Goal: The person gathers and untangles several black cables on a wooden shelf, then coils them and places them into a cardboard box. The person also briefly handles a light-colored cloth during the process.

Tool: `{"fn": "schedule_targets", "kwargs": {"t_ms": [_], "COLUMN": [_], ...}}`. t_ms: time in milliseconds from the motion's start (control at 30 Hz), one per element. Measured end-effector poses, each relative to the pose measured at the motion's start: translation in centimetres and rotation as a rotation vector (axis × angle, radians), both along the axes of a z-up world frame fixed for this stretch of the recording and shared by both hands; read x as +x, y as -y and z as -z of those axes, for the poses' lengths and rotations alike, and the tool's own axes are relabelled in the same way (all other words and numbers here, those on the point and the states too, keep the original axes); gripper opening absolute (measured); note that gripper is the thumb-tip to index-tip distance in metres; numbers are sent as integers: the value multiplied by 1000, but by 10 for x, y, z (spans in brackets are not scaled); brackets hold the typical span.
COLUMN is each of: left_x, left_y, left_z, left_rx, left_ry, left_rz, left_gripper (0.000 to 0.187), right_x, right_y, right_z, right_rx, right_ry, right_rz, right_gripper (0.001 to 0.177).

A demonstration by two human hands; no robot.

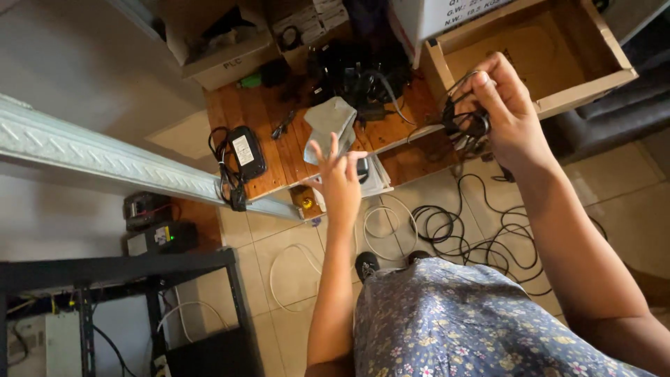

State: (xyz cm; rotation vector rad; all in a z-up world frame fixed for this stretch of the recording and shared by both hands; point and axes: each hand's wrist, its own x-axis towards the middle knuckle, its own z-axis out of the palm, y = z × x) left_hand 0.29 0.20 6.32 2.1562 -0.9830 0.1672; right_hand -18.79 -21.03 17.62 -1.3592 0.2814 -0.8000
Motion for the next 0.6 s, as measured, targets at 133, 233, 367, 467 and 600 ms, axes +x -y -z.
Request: {"fn": "schedule_targets", "kwargs": {"t_ms": [133,233,367,467,600], "left_x": [-2,-14,-33,-54,-73], "left_y": [1,14,15,15,17], "left_z": [7,4,-23,-36,-32], "left_rx": [-393,-630,-550,-410,-421], "left_ry": [-542,-847,-1085,-1259,-1247], "left_rz": [252,362,483,438,407], "left_gripper": [45,45,53,55,43], "right_x": [-2,0,5,9,11], "right_y": [9,9,7,-1,-8], "right_z": [3,2,5,8,14], "right_rx": [17,-58,-96,-104,-58], "right_ry": [-59,-137,-219,-301,-336], "right_rz": [-41,-90,-216,-269,-288], "right_gripper": [17,18,21,21,21]}}
